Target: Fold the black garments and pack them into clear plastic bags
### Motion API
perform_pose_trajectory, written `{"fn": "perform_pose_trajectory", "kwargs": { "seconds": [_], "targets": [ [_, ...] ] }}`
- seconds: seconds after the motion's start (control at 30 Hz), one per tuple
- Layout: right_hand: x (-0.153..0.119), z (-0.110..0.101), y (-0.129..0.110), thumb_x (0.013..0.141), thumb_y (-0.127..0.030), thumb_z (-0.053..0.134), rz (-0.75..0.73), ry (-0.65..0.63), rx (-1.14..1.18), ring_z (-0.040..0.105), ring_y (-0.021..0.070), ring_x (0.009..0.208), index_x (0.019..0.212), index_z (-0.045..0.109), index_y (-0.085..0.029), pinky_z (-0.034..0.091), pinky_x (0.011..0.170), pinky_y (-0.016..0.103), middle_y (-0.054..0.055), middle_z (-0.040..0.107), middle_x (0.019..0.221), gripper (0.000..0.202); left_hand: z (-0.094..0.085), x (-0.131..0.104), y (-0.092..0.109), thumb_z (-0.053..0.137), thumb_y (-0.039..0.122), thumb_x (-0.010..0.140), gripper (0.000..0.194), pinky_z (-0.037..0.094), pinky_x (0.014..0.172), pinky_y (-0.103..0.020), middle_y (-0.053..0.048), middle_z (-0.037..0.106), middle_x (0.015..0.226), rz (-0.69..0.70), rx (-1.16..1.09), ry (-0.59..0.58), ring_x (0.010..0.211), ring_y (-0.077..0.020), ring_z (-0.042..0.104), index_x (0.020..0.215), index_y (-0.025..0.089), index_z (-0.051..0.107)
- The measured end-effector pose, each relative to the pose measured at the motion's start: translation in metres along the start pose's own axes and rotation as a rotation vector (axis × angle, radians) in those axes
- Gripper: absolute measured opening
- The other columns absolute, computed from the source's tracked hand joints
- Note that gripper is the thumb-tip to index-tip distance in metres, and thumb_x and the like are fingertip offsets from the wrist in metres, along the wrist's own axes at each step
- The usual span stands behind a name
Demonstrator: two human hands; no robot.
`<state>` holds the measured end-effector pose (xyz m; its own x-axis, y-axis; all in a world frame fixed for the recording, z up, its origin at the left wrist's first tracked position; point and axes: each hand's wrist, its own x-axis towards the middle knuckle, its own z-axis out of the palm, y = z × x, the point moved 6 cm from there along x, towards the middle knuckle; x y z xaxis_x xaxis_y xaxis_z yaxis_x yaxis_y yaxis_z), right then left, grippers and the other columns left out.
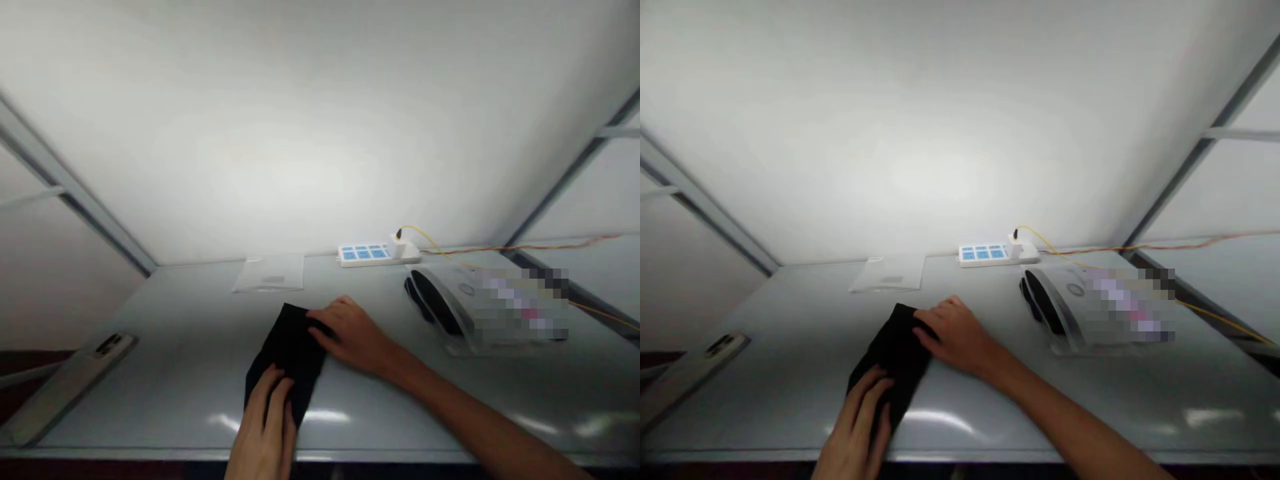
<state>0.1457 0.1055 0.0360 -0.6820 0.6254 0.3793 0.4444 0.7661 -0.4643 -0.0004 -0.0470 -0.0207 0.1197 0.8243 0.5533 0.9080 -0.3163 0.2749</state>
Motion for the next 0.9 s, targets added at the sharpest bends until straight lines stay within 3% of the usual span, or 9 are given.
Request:
{"fn": "perform_pose_trajectory", "kwargs": {
  "seconds": [0.07,0.17,0.27,0.33,0.4,0.5,0.63,0.77,0.9],
  "targets": [
    [-0.002,-0.017,0.015,0.1,-0.036,0.047,0.195,0.119,-0.056,0.068,0.0252,0.08,0.113,0.07,-0.021,0.047,0.082,0.039,0.009,0.076,0.089,0.03,-0.003,0.001,-0.017,0.043,0.007,0.092,0.06,0.051,0.108,-0.047,-0.011,0.061,0.14,0.091,0.071,-0.077,0.13,-0.0282,0.059,0.15,0.024,0.045],
    [-0.033,-0.046,0.039,0.097,-0.031,0.047,0.569,0.199,-0.142,0.066,0.0224,0.068,0.105,0.066,-0.021,0.042,0.065,0.031,0.004,0.071,0.074,0.023,-0.016,0.011,-0.047,0.04,-0.003,0.081,0.067,0.041,0.115,-0.052,-0.004,0.066,0.137,0.135,0.204,-0.121,0.134,-0.028,0.057,0.137,0.028,0.06],
    [-0.087,-0.057,0.049,0.097,-0.027,0.045,0.887,0.03,-0.362,0.068,0.0248,0.065,0.091,0.064,-0.02,0.034,0.055,0.03,0.006,0.068,0.067,0.021,-0.026,0.026,-0.072,0.042,0.0,0.083,0.052,0.038,0.117,-0.054,-0.004,0.07,0.131,0.071,0.258,-0.118,0.129,-0.0286,0.06,0.117,0.026,0.071],
    [-0.114,-0.058,0.045,0.101,-0.028,0.039,0.953,-0.046,-0.465,0.069,0.0282,0.068,0.087,0.063,-0.02,0.034,0.054,0.031,0.009,0.069,0.07,0.028,-0.03,0.039,-0.083,0.042,0.01,0.092,0.041,0.043,0.113,-0.052,-0.007,0.068,0.132,0.003,0.228,-0.084,0.125,-0.0281,0.062,0.119,0.024,0.07],
    [-0.122,-0.056,0.035,0.104,-0.032,0.035,0.926,-0.027,-0.442,0.071,0.0295,0.072,0.093,0.063,-0.021,0.04,0.057,0.033,0.009,0.071,0.074,0.032,-0.031,0.054,-0.093,0.042,0.022,0.099,0.041,0.046,0.111,-0.051,-0.011,0.06,0.141,-0.051,0.196,-0.05,0.13,-0.0295,0.057,0.136,0.022,0.059],
    [-0.094,-0.049,0.018,0.105,-0.037,0.038,0.672,0.09,-0.285,0.071,0.0288,0.094,0.112,0.064,-0.02,0.051,0.078,0.039,0.011,0.075,0.097,0.032,-0.02,0.077,-0.105,0.046,0.033,0.099,0.054,0.047,0.109,-0.054,-0.015,0.053,0.147,-0.046,0.193,-0.097,0.137,-0.0348,0.05,0.151,0.02,0.043],
    [-0.043,-0.027,0.018,0.098,-0.041,0.059,0.359,0.042,-0.237,0.052,0.0319,0.134,0.139,0.055,-0.017,0.041,0.11,0.047,0.016,0.059,0.144,0.048,0.005,0.102,-0.115,0.048,0.025,0.096,0.038,0.055,0.096,-0.045,-0.011,0.069,0.118,0.016,0.078,-0.271,0.108,-0.0281,0.066,0.131,0.02,0.062],
    [-0.017,-0.012,0.04,0.089,-0.036,0.073,0.35,-0.052,-0.308,0.042,0.0376,0.142,0.121,0.065,-0.017,0.035,0.113,0.056,0.019,0.054,0.147,0.038,0.004,0.129,-0.106,0.048,0.014,0.09,0.028,0.056,0.091,-0.044,-0.01,0.069,0.102,0.037,0.082,-0.159,0.099,-0.0278,0.065,0.107,0.02,0.07],
    [-0.018,-0.032,0.027,0.089,-0.023,0.069,0.316,0.053,-0.322,0.045,0.0325,0.14,0.098,0.063,-0.02,0.026,0.117,0.061,0.015,0.058,0.143,0.011,-0.023,0.141,-0.081,0.047,0.012,0.089,0.026,0.055,0.091,-0.044,-0.009,0.068,0.101,0.111,0.096,-0.008,0.099,-0.027,0.063,0.102,0.02,0.068]
  ]
}}
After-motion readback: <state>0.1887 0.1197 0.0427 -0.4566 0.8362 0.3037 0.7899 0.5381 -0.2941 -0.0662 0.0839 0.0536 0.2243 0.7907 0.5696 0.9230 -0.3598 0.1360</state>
